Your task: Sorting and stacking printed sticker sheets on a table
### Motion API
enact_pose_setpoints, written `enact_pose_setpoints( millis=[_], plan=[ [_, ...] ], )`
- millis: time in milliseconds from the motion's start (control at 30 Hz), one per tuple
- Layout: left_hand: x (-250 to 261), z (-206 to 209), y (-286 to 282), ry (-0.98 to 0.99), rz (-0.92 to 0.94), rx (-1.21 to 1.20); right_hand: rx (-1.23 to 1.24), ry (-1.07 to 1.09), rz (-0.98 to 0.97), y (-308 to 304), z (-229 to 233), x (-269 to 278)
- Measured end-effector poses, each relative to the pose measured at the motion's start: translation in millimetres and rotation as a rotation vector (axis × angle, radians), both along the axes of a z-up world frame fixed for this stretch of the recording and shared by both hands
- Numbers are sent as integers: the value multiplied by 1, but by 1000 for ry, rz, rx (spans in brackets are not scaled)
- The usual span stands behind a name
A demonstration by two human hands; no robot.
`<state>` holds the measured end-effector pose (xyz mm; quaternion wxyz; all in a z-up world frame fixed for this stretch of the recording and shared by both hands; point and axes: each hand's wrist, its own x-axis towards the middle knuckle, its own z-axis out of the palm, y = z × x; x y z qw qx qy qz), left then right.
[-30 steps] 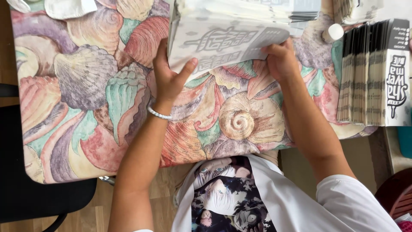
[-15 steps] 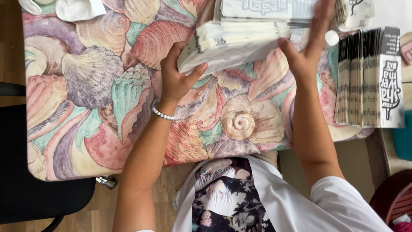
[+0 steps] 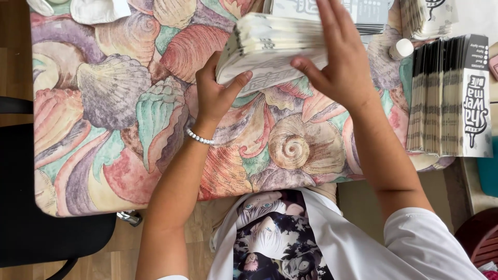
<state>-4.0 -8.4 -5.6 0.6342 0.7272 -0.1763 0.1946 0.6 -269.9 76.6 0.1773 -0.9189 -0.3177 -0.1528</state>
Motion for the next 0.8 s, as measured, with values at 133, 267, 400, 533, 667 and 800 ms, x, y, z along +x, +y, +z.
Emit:
enact_pose_setpoints(
  millis=[133, 267, 400, 533, 667, 800],
  plan=[
    [1, 1, 1, -56, -33, -9, -37, 1, 94, 13, 6, 10],
    [-4, 0, 0, -40, -106, -71, 43, -38, 136, 22, 17, 13],
    [-4, 0, -2, -69, -50, -50, 63, -38, 233, 32, 23, 16],
    [-2, 1, -7, -132, 170, 70, 116, -205, 204, 30, 9, 19],
    [-4, 7, -6, -118, 83, 26, 38, -235, 163, 34, 5, 17],
    [-3, 5, -1, -109, 18, 0, 81, -191, 149, 36, 7, 16]
  ],
)
